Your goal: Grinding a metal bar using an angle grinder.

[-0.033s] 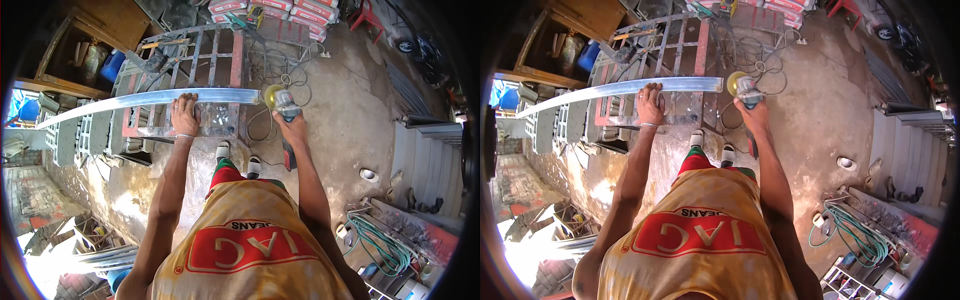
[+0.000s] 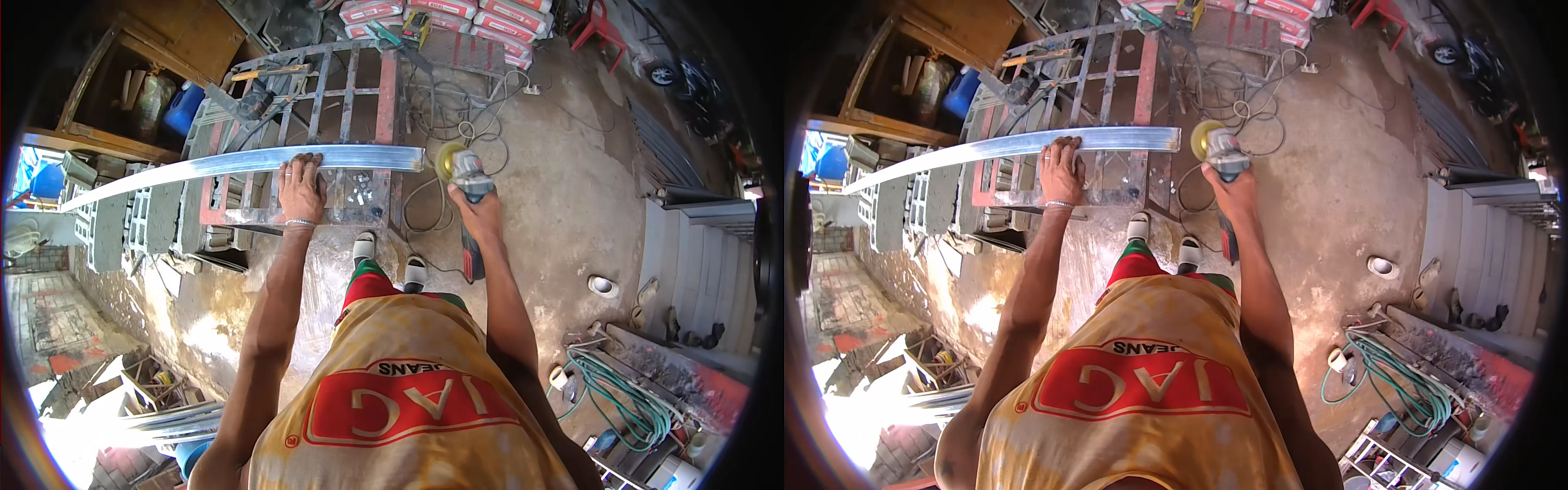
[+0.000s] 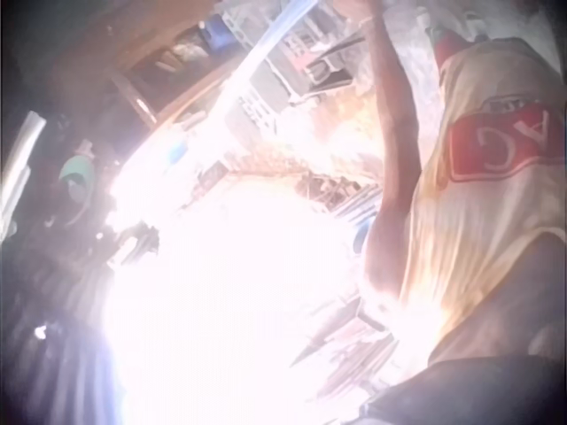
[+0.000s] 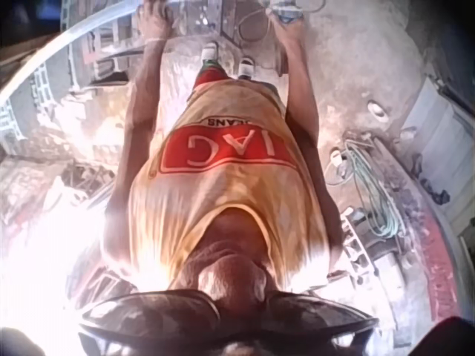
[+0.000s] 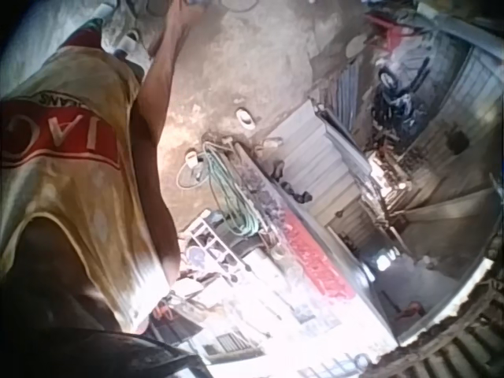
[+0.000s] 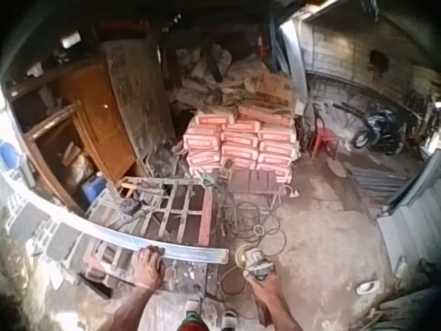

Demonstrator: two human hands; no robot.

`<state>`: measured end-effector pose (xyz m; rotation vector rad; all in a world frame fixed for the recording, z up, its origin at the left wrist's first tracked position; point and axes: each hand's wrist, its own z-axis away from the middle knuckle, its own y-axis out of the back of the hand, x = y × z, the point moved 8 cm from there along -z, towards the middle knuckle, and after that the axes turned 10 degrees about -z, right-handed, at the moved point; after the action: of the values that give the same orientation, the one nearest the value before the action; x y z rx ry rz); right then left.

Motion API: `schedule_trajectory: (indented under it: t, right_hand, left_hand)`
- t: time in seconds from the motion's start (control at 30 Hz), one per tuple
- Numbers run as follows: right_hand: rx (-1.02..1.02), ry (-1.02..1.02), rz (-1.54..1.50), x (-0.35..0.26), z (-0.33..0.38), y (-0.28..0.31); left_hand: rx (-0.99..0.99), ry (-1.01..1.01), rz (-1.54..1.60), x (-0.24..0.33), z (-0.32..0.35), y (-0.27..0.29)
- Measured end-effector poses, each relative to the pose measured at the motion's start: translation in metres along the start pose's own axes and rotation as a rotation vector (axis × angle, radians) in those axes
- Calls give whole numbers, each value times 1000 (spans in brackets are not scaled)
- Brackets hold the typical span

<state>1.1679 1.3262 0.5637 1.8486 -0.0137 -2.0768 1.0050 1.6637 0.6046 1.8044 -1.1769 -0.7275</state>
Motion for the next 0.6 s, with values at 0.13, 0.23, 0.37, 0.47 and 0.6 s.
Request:
schedule_trajectory:
  t: [0.13,0.23,0.37,0.47,0.6]
  right_hand:
    - [137,-50,-9,19,20,21]
    - [159,-123,15,31,31,28]
    - [219,-37,-1,27,37,31]
    - [212,-51,2,18,36,29]
    - [163,-118,63,-1,23,16]
  left_hand:
    - [-29,-114,-128,-10,-9,-12]
    - [-82,-171,-132,-14,-23,-22]
    - [-112,-306,-57,-16,-41,-27]
    - [-263,-339,9,-22,-55,-31]
    - [-716,-272,68,-32,-81,-42]
